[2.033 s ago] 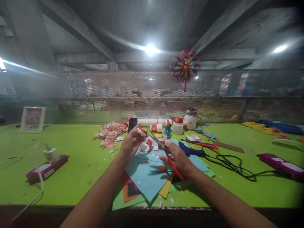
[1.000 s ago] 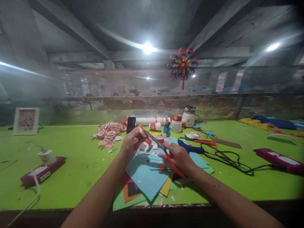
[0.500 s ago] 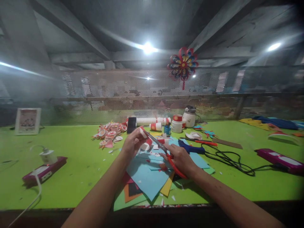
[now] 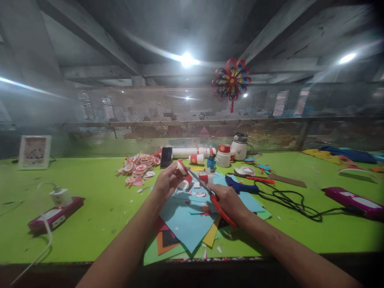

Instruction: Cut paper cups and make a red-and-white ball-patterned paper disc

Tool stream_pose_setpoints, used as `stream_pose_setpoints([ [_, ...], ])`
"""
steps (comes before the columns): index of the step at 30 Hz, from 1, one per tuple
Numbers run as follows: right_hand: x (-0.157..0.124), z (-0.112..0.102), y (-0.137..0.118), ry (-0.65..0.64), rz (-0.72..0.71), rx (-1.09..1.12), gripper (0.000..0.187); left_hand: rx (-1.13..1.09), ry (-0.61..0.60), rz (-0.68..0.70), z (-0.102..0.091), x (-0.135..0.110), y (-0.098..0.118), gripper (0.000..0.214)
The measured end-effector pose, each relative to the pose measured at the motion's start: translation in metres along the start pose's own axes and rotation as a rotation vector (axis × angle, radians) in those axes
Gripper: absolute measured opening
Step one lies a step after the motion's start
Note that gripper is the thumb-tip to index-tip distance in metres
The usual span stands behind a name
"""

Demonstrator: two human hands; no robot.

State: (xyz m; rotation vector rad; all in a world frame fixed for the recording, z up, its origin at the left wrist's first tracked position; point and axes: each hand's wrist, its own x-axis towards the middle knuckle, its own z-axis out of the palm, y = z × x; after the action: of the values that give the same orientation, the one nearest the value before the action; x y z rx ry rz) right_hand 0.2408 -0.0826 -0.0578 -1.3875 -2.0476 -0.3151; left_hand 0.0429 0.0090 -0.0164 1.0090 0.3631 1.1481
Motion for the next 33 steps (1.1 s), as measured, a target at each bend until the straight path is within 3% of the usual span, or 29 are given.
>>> stream_pose_setpoints([
  [15, 0.0023, -0.0052, -0.0017, -0.056, 0.055, 0.015, 0.032, 0.074, 0.025, 0.087, -0.0001, 0.001, 0.0011, 0.045],
  [25, 0.0034, -0.0065, 0.0018, -0.098, 0.076, -0.085, 0.043, 0.123, 0.028, 0.103, -0.0016, 0.002, 0.0024, 0.037],
  [33, 0.0033, -0.0065, 0.0003, -0.111, 0.076, -0.114, 0.039, 0.176, 0.03, 0.118, 0.0005, 0.0007, -0.0011, 0.038],
])
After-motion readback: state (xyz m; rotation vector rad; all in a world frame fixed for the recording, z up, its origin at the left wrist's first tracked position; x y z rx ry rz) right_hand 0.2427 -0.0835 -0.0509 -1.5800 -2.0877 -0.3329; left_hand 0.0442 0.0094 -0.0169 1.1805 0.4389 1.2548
